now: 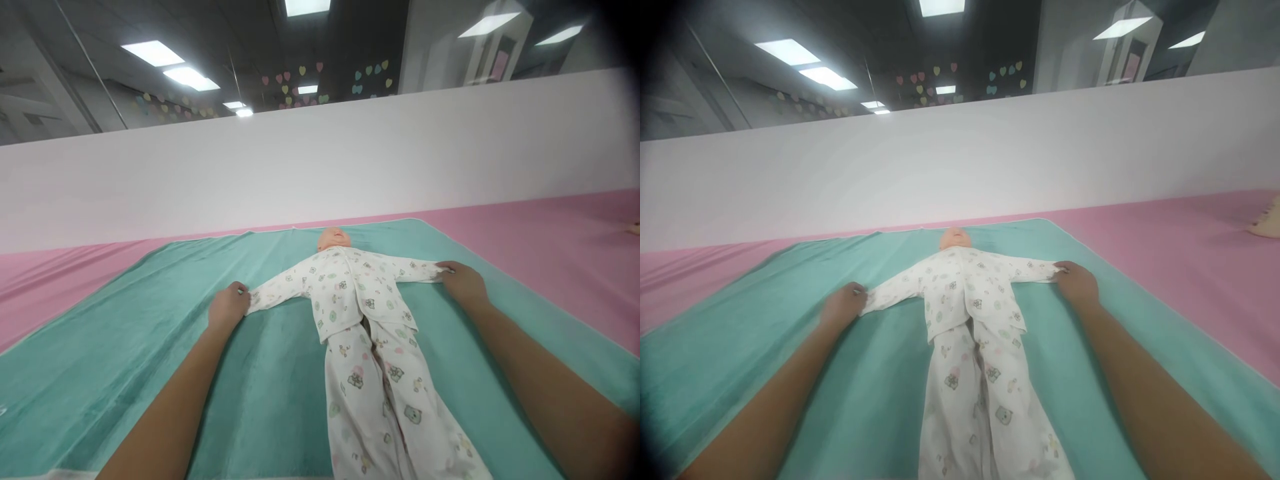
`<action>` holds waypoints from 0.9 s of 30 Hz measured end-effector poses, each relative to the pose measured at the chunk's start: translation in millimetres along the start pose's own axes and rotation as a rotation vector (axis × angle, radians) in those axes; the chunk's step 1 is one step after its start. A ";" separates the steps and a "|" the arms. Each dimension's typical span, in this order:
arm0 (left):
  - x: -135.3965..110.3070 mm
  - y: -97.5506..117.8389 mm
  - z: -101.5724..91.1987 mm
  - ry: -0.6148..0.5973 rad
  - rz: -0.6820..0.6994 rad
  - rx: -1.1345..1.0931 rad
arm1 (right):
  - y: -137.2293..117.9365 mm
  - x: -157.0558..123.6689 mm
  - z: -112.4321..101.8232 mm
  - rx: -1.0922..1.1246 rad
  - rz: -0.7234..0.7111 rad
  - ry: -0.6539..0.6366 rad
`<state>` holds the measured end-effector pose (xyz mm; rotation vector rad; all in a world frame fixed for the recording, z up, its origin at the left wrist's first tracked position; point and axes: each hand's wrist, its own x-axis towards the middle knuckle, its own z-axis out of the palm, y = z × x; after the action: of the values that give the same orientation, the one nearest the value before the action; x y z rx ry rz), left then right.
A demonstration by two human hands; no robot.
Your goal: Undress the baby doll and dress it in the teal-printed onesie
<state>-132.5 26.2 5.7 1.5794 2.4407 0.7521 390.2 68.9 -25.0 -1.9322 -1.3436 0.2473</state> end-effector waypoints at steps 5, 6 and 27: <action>-5.6 2.6 3.4 0.012 0.118 0.192 | -0.1 2.9 3.7 -0.087 0.008 -0.076; -5.9 2.9 4.5 0.043 0.167 0.170 | 0.5 2.9 4.7 -0.111 -0.013 -0.073; -27.3 31.2 18.0 -0.253 0.496 0.063 | -25.5 -14.8 29.1 -0.375 -0.468 -0.272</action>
<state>-88.2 18.2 0.9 2.1886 1.9325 0.4944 349.7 73.9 -31.8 -1.8498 -2.0996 0.0252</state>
